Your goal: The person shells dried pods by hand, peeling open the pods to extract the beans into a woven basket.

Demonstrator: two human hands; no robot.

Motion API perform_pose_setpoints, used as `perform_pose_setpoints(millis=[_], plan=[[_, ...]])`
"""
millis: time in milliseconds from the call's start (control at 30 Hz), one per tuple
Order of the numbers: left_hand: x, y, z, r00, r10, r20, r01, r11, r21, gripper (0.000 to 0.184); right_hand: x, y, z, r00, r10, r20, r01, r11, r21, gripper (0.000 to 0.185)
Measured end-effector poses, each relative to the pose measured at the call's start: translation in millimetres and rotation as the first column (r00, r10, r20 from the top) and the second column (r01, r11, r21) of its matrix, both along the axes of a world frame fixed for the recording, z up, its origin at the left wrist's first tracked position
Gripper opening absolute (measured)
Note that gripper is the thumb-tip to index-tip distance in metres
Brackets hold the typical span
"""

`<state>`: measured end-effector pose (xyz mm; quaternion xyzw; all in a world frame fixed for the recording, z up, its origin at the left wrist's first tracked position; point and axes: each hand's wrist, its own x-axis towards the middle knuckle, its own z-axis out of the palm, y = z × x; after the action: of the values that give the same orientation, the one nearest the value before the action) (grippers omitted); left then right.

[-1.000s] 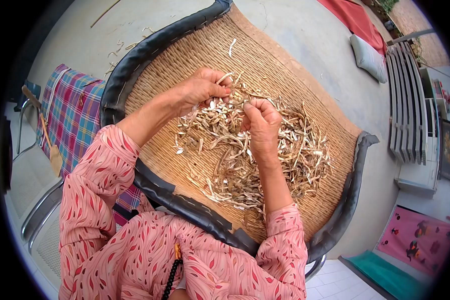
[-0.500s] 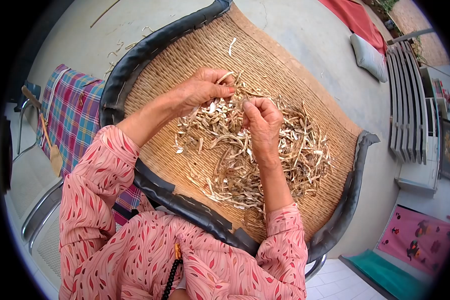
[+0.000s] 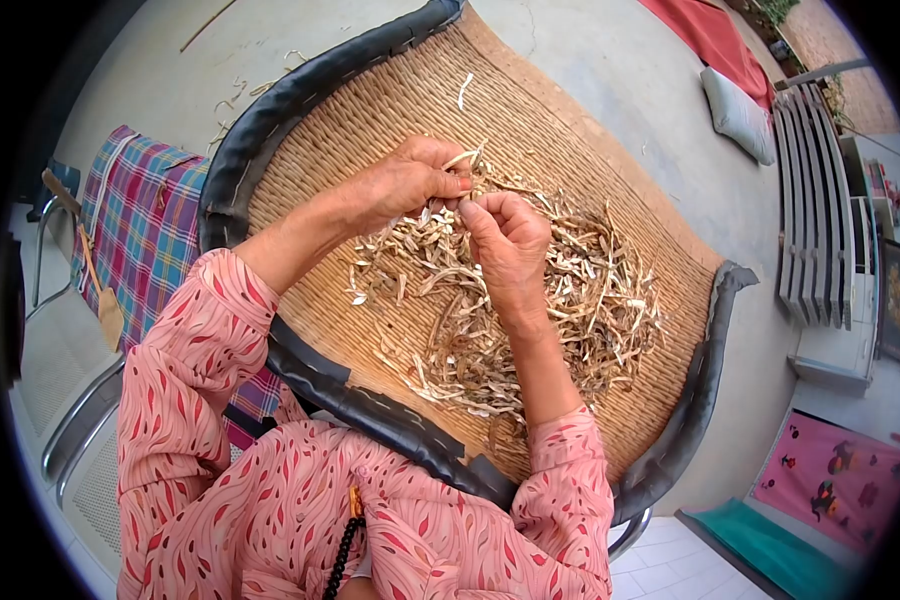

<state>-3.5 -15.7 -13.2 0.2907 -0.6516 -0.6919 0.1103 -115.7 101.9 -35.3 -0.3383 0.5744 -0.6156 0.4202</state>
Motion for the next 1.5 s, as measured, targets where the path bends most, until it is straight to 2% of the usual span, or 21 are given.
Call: perform_pose_setpoints(millis=[133,233,533,1000,1333,1433,1500], plan=[[1,-2,-6,0.999,-0.032,-0.039,0.032,0.999,0.011,0.011,-2,0,-5,0.994,0.009,-0.107,-0.008,1.0,0.012,0.011],[0,-2,-6,1.0,-0.022,-0.01,0.022,0.998,0.066,0.009,-8,2,-3,0.998,0.034,0.06,-0.036,0.999,0.039,0.009],[0,-5,-5,1.0,-0.029,0.011,0.026,0.986,0.164,0.006,-8,2,0,1.0,0.008,-0.007,-0.008,0.998,0.058,0.008],[2,-6,-1,0.995,-0.076,-0.068,0.09,0.966,0.24,0.005,-9,4,9,0.994,0.027,0.105,-0.034,0.997,0.066,0.006],[4,-8,-1,0.989,-0.118,-0.093,0.138,0.958,0.251,0.007,-9,6,7,0.998,0.052,0.047,-0.054,0.998,0.037,0.006],[1,-6,-3,0.992,-0.077,-0.104,0.101,0.963,0.25,0.009,-10,4,4,0.977,0.054,0.205,-0.059,0.998,0.017,0.007],[1,-5,3,0.997,-0.053,-0.063,0.065,0.976,0.208,0.009,-11,3,1,0.972,0.033,0.232,-0.036,0.999,0.009,0.009]])
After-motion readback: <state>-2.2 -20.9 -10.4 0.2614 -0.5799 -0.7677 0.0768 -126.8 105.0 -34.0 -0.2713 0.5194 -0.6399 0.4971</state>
